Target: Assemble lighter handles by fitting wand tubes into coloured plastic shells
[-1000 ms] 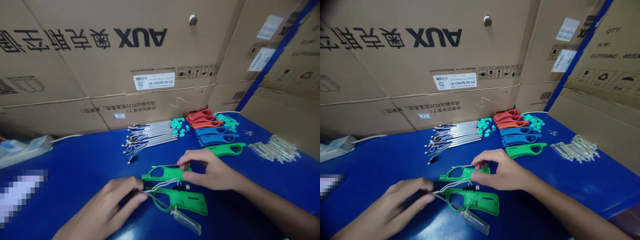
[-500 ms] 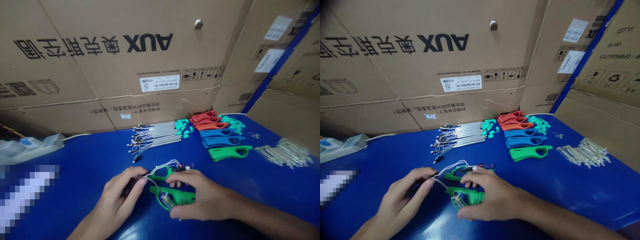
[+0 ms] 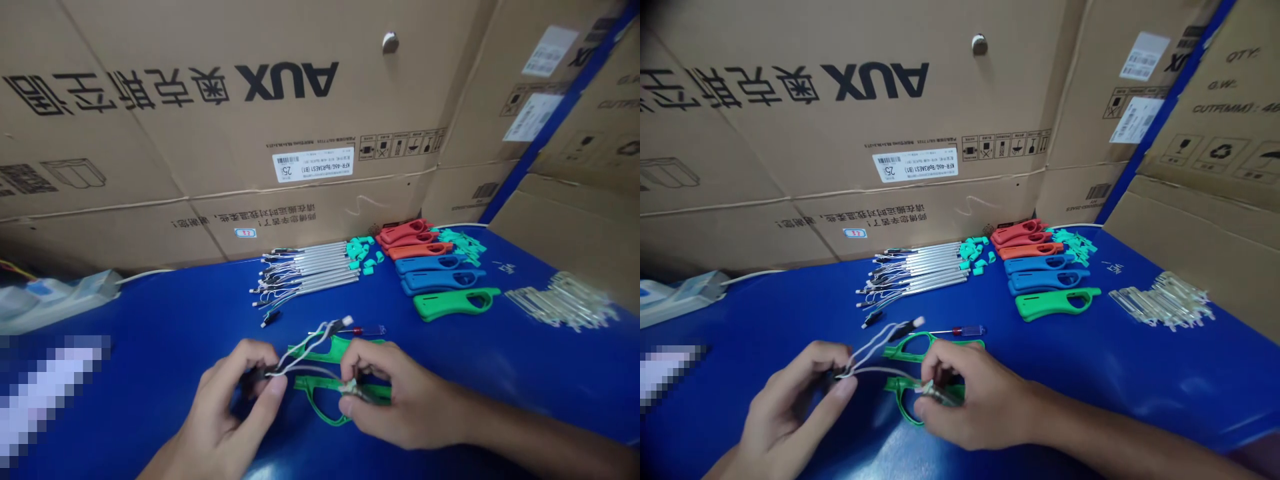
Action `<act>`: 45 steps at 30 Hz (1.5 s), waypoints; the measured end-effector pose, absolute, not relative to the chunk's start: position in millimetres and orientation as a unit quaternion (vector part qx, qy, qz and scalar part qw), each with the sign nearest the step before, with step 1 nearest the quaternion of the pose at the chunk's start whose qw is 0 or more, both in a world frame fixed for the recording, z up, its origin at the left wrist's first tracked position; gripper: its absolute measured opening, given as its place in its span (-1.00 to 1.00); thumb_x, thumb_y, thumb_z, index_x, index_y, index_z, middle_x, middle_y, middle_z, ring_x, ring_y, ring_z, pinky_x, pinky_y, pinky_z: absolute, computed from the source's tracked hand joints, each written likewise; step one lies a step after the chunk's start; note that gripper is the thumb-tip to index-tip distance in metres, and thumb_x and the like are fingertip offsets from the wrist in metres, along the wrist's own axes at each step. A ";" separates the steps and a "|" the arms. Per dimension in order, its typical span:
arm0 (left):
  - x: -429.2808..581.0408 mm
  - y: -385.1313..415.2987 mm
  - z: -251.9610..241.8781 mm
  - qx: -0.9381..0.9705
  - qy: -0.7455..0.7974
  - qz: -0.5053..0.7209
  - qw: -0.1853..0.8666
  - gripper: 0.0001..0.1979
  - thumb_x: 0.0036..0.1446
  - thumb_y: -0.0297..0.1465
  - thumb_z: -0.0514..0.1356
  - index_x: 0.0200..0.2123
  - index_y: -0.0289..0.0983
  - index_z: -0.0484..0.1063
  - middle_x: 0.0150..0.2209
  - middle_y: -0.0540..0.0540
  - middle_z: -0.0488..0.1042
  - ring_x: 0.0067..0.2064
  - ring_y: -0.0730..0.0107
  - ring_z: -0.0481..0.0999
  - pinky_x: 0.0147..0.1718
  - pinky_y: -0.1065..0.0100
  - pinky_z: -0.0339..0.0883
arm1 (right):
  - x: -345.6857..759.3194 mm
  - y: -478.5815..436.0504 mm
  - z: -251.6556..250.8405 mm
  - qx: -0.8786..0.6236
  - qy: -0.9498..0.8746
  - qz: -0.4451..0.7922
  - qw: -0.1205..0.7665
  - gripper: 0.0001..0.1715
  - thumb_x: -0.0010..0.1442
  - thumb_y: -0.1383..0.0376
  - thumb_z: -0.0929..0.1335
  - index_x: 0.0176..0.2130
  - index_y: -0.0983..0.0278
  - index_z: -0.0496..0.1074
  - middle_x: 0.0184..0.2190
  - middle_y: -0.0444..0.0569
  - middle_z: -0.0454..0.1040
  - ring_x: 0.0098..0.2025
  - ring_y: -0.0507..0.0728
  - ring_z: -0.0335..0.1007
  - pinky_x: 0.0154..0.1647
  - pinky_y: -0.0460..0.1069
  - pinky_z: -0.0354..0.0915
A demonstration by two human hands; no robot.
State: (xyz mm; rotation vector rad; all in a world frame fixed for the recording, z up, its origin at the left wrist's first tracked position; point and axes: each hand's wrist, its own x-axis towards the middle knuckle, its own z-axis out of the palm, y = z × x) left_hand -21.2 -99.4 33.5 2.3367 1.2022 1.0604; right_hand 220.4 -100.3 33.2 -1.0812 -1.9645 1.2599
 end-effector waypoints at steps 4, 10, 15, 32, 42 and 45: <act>-24.0 -93.0 38.6 0.842 0.408 0.315 0.161 -0.93 0.19 -0.35 0.15 -0.34 -0.20 0.37 -0.61 0.14 0.30 -0.62 0.54 0.25 -0.62 0.48 0.15 | 220.8 -97.8 31.3 -0.384 -0.683 0.539 0.310 -0.89 0.06 0.37 0.37 -0.34 0.25 0.34 -0.55 -0.26 0.29 -0.54 -0.05 0.23 -0.53 -0.16 0.17; -15.7 -92.5 40.6 0.888 0.348 0.225 0.199 -0.85 0.26 -0.45 0.06 -0.23 -0.18 0.43 -0.40 0.04 0.53 -0.41 0.45 0.52 -0.37 0.41 0.40 | 224.7 -94.0 24.9 -0.359 -0.774 0.402 0.332 -0.90 0.04 0.41 0.41 -0.34 0.30 0.54 -0.47 -0.14 0.44 -0.49 -0.03 0.27 -0.45 -0.13 0.20; -17.3 -99.5 38.7 0.917 0.318 0.223 0.096 -0.64 0.18 -0.56 -0.01 0.01 -0.17 0.31 -0.21 -0.06 0.59 -0.23 0.32 0.59 -0.27 0.32 0.48 | 223.3 -95.7 24.1 -0.359 -0.787 0.366 0.343 -0.91 0.11 0.37 0.41 -0.32 0.30 0.56 -0.47 -0.11 0.48 -0.44 -0.01 0.36 -0.39 -0.14 0.25; 5.3 -104.7 31.8 0.930 0.294 0.209 0.066 -0.74 0.33 -0.48 -0.07 -0.28 -0.25 0.40 -0.43 -0.04 0.47 -0.44 0.37 0.47 -0.50 0.36 0.36 | 220.1 -98.1 22.8 -0.341 -0.809 0.368 0.307 -0.95 0.14 0.35 0.41 -0.38 0.26 0.52 -0.50 -0.17 0.41 -0.43 -0.02 0.34 -0.35 -0.15 0.26; 8.6 -105.8 27.0 0.937 0.276 0.203 0.072 -0.75 0.22 -0.57 -0.04 -0.47 -0.25 0.30 -0.54 0.01 0.37 -0.52 0.43 0.34 -0.55 0.36 0.21 | 220.4 -101.9 19.6 -0.338 -0.815 0.366 0.296 -0.87 0.16 0.30 0.40 -0.28 0.27 0.58 -0.44 -0.09 0.51 -0.39 0.01 0.44 -0.32 -0.14 0.29; 8.9 -108.1 23.9 0.935 0.276 0.210 0.070 -0.76 0.17 -0.59 -0.02 -0.51 -0.25 0.26 -0.57 0.02 0.33 -0.53 0.43 0.31 -0.56 0.37 0.17 | 219.8 -102.9 18.7 -0.333 -0.826 0.348 0.293 -0.88 0.13 0.33 0.39 -0.33 0.29 0.57 -0.50 -0.10 0.48 -0.43 0.02 0.41 -0.36 -0.13 0.27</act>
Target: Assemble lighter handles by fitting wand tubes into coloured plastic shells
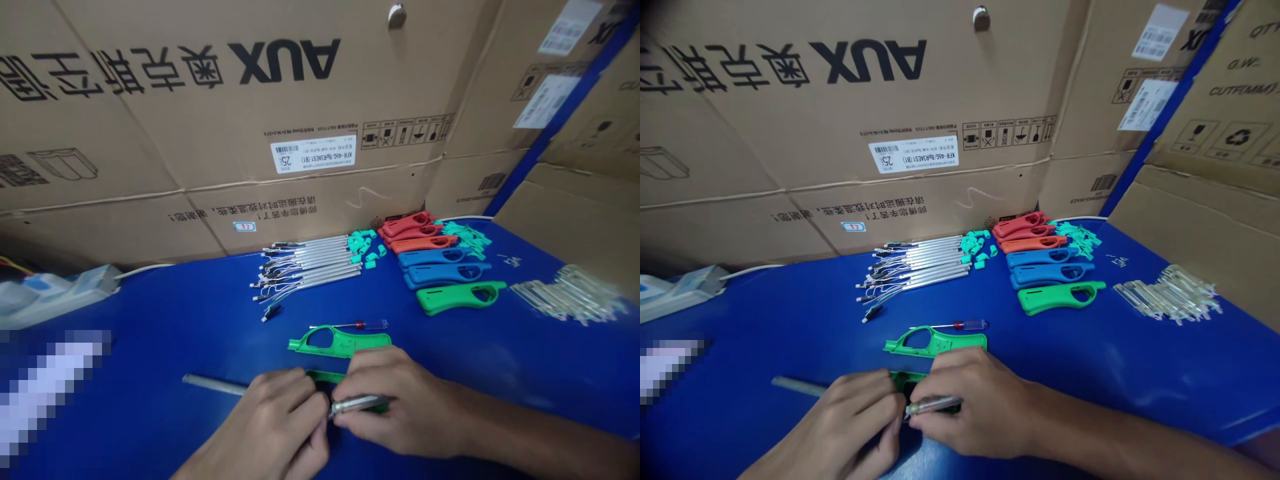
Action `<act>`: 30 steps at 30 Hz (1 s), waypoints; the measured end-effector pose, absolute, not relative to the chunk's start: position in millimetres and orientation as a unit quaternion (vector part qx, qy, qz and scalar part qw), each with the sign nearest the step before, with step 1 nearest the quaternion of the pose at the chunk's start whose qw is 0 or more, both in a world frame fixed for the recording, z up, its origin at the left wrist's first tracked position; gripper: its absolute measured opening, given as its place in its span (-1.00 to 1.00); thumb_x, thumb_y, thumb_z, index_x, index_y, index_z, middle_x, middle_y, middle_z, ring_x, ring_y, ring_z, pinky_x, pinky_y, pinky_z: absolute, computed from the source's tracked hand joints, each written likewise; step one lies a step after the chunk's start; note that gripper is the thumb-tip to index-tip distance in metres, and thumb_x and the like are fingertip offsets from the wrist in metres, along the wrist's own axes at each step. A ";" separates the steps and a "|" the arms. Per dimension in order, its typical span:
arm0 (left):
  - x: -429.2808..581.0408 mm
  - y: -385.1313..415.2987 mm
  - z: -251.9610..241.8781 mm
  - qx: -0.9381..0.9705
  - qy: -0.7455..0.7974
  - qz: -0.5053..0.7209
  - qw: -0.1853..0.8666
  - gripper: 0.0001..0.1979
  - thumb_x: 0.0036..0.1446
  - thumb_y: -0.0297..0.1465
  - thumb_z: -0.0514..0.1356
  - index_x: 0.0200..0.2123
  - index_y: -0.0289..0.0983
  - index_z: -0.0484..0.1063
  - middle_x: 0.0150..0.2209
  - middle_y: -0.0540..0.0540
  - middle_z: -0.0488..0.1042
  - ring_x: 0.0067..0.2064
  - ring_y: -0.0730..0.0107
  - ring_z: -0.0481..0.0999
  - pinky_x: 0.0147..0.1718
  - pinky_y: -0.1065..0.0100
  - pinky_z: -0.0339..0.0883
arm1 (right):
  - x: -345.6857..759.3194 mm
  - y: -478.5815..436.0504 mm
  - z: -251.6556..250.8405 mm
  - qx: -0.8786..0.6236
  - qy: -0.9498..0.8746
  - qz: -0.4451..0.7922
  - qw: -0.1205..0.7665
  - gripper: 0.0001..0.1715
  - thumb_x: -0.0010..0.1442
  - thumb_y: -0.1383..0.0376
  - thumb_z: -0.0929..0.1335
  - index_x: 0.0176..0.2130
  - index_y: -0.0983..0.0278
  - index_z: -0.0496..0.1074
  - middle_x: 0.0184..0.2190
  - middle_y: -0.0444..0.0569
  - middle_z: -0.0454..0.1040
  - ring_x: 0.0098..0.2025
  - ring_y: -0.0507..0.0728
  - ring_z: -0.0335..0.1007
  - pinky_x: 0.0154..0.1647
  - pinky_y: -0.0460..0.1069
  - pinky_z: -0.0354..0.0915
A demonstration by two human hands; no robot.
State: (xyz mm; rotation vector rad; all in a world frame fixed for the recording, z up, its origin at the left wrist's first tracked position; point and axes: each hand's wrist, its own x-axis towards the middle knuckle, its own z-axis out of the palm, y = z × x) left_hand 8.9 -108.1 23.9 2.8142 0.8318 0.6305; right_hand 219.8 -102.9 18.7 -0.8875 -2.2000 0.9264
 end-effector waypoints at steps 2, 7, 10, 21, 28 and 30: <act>10.0 -109.9 22.9 0.936 0.272 0.210 0.074 -0.76 0.14 -0.60 -0.01 -0.53 -0.25 0.26 -0.57 0.01 0.34 -0.52 0.43 0.31 -0.55 0.37 0.17 | 219.0 -103.5 18.2 -0.322 -0.837 0.337 0.285 -0.87 0.13 0.34 0.36 -0.39 0.29 0.54 -0.54 -0.12 0.44 -0.46 0.01 0.37 -0.39 -0.12 0.24; 9.8 -111.3 23.0 0.938 0.268 0.205 0.073 -0.75 0.09 -0.62 -0.03 -0.55 -0.25 0.26 -0.57 -0.01 0.37 -0.52 0.39 0.31 -0.55 0.35 0.14 | 218.3 -103.7 17.8 -0.293 -0.858 0.328 0.265 -0.77 0.12 0.35 0.33 -0.56 0.27 0.37 -0.61 -0.17 0.34 -0.49 0.00 0.26 -0.41 -0.10 0.19; 1.4 -105.2 23.0 0.937 0.276 0.201 0.071 -0.75 0.10 -0.59 -0.05 -0.57 -0.23 0.20 -0.59 0.00 0.34 -0.53 0.39 0.32 -0.56 0.33 0.09 | 221.0 -100.8 19.5 -0.303 -0.846 0.322 0.298 -0.77 0.05 0.39 0.33 -0.61 0.26 0.30 -0.64 -0.21 0.23 -0.55 -0.02 0.16 -0.50 -0.10 0.12; -10.3 -96.2 26.1 0.929 0.314 0.155 0.118 -0.85 0.29 -0.47 -0.05 -0.20 -0.21 0.29 -0.41 -0.01 0.44 -0.44 0.33 0.45 -0.48 0.28 0.31 | 229.2 -93.1 19.6 -0.355 -0.801 0.334 0.349 -0.95 0.11 0.35 0.40 -0.35 0.29 0.51 -0.52 -0.18 0.44 -0.50 -0.05 0.29 -0.41 -0.17 0.23; -22.0 -94.8 32.7 0.934 0.312 0.166 0.052 -0.51 0.02 -0.53 0.04 0.07 -0.25 0.27 -0.11 -0.21 0.50 -0.13 0.14 0.54 -0.22 0.18 0.50 | 233.6 -89.7 26.5 -0.374 -0.789 0.332 0.357 -0.93 0.12 0.35 0.39 -0.36 0.32 0.51 -0.54 -0.17 0.37 -0.54 -0.05 0.20 -0.52 -0.15 0.19; -26.1 -91.6 32.2 0.932 0.319 0.166 0.053 -0.54 0.05 -0.58 0.01 0.04 -0.24 0.32 -0.16 -0.19 0.50 -0.19 0.21 0.55 -0.24 0.26 0.50 | 236.8 -87.3 30.7 -0.371 -0.786 0.317 0.379 -0.93 0.12 0.36 0.39 -0.34 0.33 0.51 -0.51 -0.15 0.40 -0.52 -0.05 0.24 -0.50 -0.14 0.20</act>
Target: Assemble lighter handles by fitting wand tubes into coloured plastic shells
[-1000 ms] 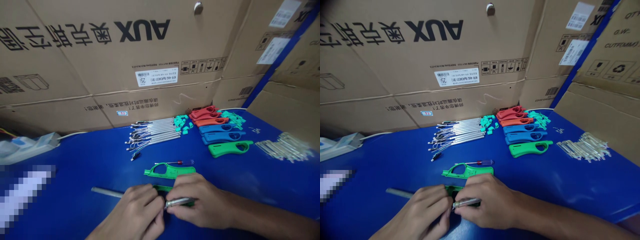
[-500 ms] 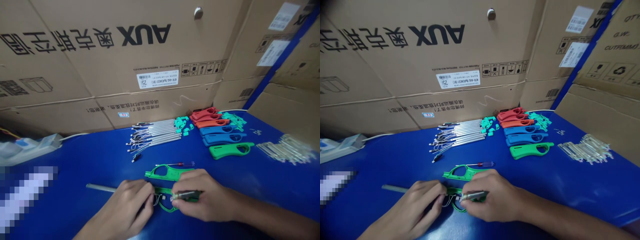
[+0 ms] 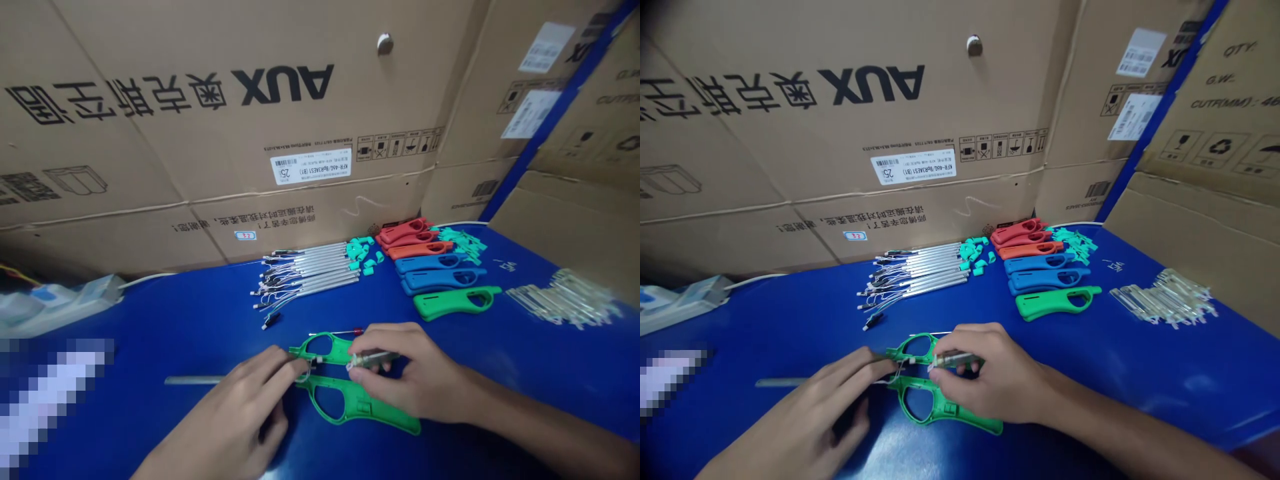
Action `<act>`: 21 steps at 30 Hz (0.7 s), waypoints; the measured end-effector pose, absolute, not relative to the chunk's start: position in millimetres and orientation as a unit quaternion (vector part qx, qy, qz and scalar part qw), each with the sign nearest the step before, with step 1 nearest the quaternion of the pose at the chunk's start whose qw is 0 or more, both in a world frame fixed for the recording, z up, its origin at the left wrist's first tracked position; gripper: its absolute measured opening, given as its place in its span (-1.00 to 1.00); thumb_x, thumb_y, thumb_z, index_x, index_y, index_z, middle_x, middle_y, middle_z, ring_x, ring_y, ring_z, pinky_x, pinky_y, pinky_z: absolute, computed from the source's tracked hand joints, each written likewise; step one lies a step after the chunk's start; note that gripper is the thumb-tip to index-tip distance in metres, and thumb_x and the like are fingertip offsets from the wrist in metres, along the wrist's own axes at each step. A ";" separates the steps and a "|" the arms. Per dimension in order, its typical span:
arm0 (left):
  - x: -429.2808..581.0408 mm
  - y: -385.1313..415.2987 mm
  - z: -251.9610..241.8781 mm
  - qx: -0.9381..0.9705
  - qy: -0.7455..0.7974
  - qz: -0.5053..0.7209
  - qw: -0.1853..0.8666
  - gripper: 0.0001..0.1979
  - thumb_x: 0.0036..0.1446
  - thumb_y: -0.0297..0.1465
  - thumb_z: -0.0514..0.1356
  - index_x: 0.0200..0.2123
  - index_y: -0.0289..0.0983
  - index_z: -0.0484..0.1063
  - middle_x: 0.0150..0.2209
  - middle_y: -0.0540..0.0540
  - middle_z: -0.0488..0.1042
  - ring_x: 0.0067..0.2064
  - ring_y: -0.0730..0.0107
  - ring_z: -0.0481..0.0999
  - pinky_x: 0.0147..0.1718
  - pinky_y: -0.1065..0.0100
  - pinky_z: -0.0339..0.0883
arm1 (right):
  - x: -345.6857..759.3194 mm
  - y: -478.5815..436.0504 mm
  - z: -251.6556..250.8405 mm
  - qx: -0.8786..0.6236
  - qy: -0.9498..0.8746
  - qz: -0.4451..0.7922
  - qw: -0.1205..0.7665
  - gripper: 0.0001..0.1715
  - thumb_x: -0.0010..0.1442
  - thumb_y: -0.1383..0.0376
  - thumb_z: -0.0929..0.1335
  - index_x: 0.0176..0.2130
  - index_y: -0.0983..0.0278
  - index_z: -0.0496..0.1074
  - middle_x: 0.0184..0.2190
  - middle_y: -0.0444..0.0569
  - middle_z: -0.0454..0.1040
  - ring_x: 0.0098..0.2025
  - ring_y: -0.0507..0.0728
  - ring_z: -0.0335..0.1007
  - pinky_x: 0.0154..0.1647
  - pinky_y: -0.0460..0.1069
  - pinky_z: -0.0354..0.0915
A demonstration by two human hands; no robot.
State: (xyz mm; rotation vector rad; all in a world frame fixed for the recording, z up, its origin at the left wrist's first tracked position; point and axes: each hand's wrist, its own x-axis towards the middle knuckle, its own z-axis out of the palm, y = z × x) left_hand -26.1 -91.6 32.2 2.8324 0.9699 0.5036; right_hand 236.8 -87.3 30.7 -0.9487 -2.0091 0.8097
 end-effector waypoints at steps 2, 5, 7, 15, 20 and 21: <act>-30.0 -86.8 30.4 0.925 0.325 0.191 0.051 -0.61 0.15 -0.59 -0.01 0.02 -0.24 0.34 -0.23 -0.16 0.51 -0.25 0.29 0.54 -0.27 0.33 0.49 | 240.7 -84.5 34.7 -0.371 -0.784 0.297 0.400 -0.93 0.13 0.36 0.39 -0.33 0.33 0.51 -0.50 -0.14 0.42 -0.51 -0.05 0.26 -0.48 -0.14 0.21; -35.1 -79.2 27.0 0.913 0.322 0.247 0.032 -0.66 0.21 -0.59 0.03 0.03 -0.26 0.35 -0.22 -0.15 0.53 -0.23 0.33 0.55 -0.23 0.38 0.47 | 246.6 -81.3 38.8 -0.381 -0.777 0.277 0.418 -0.94 0.14 0.37 0.40 -0.32 0.31 0.51 -0.49 -0.14 0.44 -0.51 -0.05 0.27 -0.49 -0.14 0.20; -37.3 -75.5 25.7 0.909 0.313 0.273 0.028 -0.64 0.21 -0.61 0.06 0.04 -0.25 0.36 -0.19 -0.15 0.55 -0.20 0.34 0.56 -0.20 0.39 0.46 | 249.7 -80.5 40.3 -0.388 -0.772 0.269 0.426 -0.94 0.13 0.38 0.40 -0.31 0.30 0.51 -0.49 -0.15 0.44 -0.51 -0.05 0.27 -0.50 -0.14 0.20; -26.9 -59.8 61.0 0.790 0.405 0.432 0.158 -0.76 0.16 -0.48 0.23 -0.09 -0.17 0.48 -0.33 -0.02 0.63 -0.34 0.37 0.64 -0.25 0.41 0.51 | 253.4 -79.3 42.3 -0.379 -0.760 0.248 0.466 -0.96 0.12 0.37 0.41 -0.32 0.29 0.50 -0.48 -0.15 0.48 -0.52 -0.05 0.31 -0.50 -0.15 0.23; -0.1 -33.4 109.0 0.652 0.391 0.588 0.276 -0.74 -0.01 -0.43 0.39 -0.20 -0.18 0.52 -0.34 -0.02 0.66 -0.24 0.35 0.65 -0.29 0.49 0.51 | 256.5 -71.5 42.6 -0.395 -0.743 0.252 0.477 -0.96 0.12 0.34 0.41 -0.34 0.29 0.49 -0.47 -0.13 0.51 -0.51 -0.03 0.34 -0.52 -0.14 0.23; 5.6 -27.5 113.2 0.625 0.366 0.617 0.307 -0.71 -0.04 -0.43 0.41 -0.20 -0.17 0.51 -0.37 -0.01 0.66 -0.28 0.36 0.64 -0.35 0.49 0.50 | 257.5 -69.9 42.7 -0.402 -0.740 0.251 0.478 -0.95 0.12 0.33 0.41 -0.35 0.29 0.49 -0.47 -0.13 0.51 -0.51 -0.02 0.35 -0.51 -0.14 0.23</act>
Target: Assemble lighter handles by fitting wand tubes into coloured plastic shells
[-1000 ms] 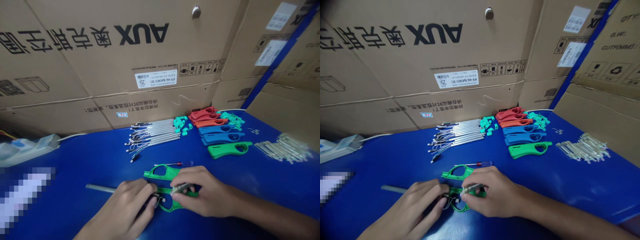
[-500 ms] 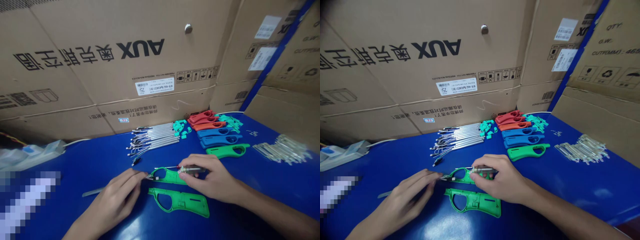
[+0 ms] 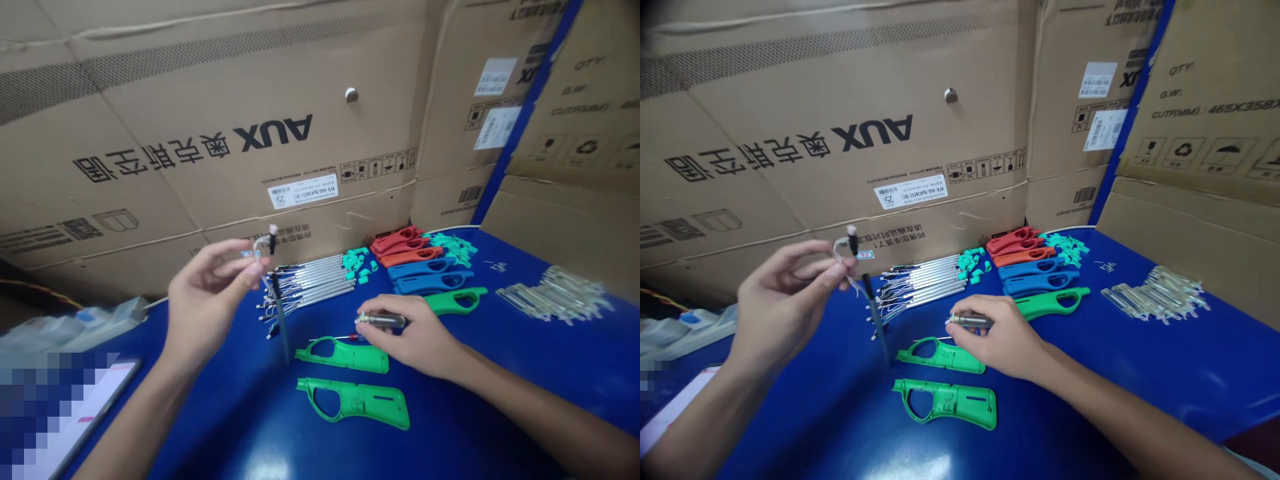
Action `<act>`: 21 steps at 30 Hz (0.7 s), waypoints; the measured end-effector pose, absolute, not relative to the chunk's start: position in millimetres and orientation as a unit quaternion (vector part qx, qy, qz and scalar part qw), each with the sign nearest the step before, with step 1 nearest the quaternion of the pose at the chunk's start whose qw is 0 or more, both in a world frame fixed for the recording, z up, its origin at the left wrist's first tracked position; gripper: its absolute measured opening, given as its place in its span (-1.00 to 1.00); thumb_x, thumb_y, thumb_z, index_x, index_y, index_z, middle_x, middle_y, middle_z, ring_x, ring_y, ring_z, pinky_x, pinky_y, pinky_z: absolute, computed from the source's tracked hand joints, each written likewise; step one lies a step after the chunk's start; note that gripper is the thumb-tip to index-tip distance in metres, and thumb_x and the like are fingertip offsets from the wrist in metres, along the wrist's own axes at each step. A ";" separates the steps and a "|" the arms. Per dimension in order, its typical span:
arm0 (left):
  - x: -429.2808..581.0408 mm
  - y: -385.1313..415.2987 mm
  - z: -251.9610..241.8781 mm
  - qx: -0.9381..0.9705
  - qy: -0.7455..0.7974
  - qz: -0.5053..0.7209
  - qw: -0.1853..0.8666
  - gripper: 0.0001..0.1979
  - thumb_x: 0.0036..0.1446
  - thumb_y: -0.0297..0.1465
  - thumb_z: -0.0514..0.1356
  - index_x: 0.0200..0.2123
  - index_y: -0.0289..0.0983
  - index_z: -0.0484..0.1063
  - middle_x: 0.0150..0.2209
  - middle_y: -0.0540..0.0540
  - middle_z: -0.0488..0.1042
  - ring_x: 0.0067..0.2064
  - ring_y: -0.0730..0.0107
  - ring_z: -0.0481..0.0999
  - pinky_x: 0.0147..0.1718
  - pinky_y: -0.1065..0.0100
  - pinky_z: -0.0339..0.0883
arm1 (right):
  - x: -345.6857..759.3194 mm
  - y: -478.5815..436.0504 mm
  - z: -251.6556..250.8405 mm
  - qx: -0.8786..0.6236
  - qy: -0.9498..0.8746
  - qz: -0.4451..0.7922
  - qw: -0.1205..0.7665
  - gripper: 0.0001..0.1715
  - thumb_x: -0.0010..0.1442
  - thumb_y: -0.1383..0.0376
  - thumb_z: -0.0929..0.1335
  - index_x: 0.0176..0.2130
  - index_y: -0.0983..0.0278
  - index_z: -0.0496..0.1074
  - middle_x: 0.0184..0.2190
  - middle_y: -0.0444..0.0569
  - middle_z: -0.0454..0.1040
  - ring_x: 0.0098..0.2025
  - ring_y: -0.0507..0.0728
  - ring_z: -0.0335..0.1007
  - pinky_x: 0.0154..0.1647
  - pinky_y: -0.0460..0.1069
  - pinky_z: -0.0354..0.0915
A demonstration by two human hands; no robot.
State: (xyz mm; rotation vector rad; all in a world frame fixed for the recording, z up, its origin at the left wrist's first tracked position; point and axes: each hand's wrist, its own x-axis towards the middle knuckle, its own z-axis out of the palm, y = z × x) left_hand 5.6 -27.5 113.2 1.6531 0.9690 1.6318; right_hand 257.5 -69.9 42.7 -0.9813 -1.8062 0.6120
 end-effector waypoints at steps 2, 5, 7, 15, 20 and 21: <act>15.3 -16.8 113.8 0.567 0.334 0.658 0.366 -0.66 -0.12 -0.45 0.44 -0.23 -0.20 0.49 -0.41 -0.02 0.65 -0.33 0.36 0.63 -0.41 0.47 0.49 | 259.4 -67.3 43.0 -0.415 -0.734 0.246 0.479 -0.94 0.12 0.32 0.40 -0.37 0.29 0.49 -0.47 -0.12 0.52 -0.49 -0.01 0.37 -0.50 -0.14 0.24; 22.7 -5.9 102.2 0.509 0.335 0.675 0.416 -0.62 -0.21 -0.47 0.48 -0.28 -0.25 0.46 -0.43 -0.05 0.64 -0.35 0.35 0.63 -0.37 0.40 0.53 | 262.1 -64.7 42.8 -0.431 -0.730 0.244 0.471 -0.93 0.12 0.31 0.40 -0.37 0.29 0.49 -0.47 -0.12 0.52 -0.49 -0.01 0.36 -0.49 -0.13 0.24; 22.5 -2.5 95.2 0.499 0.341 0.674 0.425 -0.62 -0.21 -0.47 0.48 -0.29 -0.27 0.45 -0.44 -0.05 0.64 -0.35 0.35 0.63 -0.33 0.36 0.55 | 263.2 -63.9 42.1 -0.435 -0.735 0.249 0.457 -0.92 0.12 0.31 0.40 -0.36 0.29 0.50 -0.49 -0.13 0.50 -0.52 -0.01 0.33 -0.52 -0.13 0.22; 20.6 -6.1 117.5 0.504 0.316 0.692 0.409 -0.63 -0.16 -0.52 0.45 -0.25 -0.24 0.45 -0.44 -0.02 0.63 -0.31 0.31 0.64 -0.25 0.30 0.59 | 259.9 -68.3 39.3 -0.416 -0.766 0.268 0.411 -0.90 0.15 0.32 0.37 -0.36 0.29 0.50 -0.48 -0.13 0.47 -0.53 -0.03 0.26 -0.54 -0.12 0.19; 41.4 -6.4 130.7 0.493 0.283 0.707 0.420 -0.63 -0.13 -0.56 0.42 -0.22 -0.22 0.43 -0.43 -0.03 0.63 -0.28 0.28 0.64 -0.19 0.24 0.59 | 258.8 -68.9 39.3 -0.413 -0.763 0.265 0.420 -0.90 0.13 0.31 0.38 -0.36 0.30 0.49 -0.48 -0.12 0.47 -0.54 -0.03 0.27 -0.54 -0.13 0.20; 45.8 -5.5 132.6 0.489 0.274 0.710 0.426 -0.63 -0.13 -0.57 0.41 -0.24 -0.23 0.43 -0.42 -0.03 0.63 -0.28 0.29 0.64 -0.18 0.24 0.58 | 258.8 -68.6 39.4 -0.415 -0.762 0.264 0.420 -0.90 0.13 0.30 0.38 -0.36 0.30 0.49 -0.49 -0.12 0.47 -0.54 -0.03 0.27 -0.55 -0.13 0.20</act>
